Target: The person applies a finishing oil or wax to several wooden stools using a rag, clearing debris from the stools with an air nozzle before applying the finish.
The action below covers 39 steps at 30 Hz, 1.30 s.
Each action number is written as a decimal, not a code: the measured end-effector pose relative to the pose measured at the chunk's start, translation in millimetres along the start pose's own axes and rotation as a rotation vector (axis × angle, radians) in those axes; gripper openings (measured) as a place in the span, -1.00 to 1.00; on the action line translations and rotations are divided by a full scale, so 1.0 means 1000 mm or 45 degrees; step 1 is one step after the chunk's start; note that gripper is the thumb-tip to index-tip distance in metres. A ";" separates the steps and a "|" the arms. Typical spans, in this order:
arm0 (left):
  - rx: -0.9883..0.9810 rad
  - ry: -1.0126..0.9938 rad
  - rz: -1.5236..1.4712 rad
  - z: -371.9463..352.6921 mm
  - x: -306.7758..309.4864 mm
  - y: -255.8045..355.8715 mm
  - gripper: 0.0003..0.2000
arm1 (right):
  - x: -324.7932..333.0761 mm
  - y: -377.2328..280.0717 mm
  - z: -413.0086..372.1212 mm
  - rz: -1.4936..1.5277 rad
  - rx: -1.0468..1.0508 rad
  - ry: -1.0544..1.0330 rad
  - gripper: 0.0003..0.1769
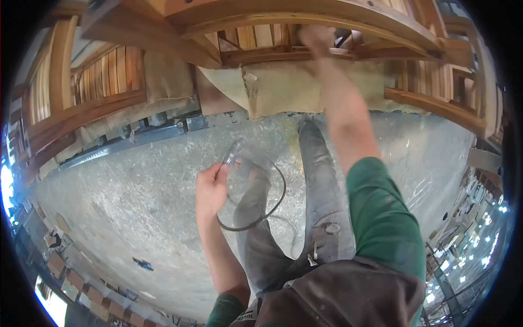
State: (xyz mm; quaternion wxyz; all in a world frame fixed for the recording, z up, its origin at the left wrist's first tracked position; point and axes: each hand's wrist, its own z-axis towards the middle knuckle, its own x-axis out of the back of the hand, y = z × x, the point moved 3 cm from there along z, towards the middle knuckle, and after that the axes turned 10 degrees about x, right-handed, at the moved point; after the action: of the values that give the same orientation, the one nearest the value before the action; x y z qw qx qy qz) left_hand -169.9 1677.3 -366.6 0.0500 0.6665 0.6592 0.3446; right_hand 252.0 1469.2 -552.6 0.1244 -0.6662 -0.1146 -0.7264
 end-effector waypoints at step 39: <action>-0.792 0.163 0.161 -0.323 -0.234 0.405 -0.75 | 0.547 0.474 -0.253 1.636 -0.194 0.308 -0.70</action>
State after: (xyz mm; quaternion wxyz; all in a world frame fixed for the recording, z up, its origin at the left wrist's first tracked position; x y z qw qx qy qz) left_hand 27.8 1287.1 -2.9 0.1883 0.6358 0.4814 0.5732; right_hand 127.7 923.3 -29.0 0.4979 -0.5227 0.3724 -0.5833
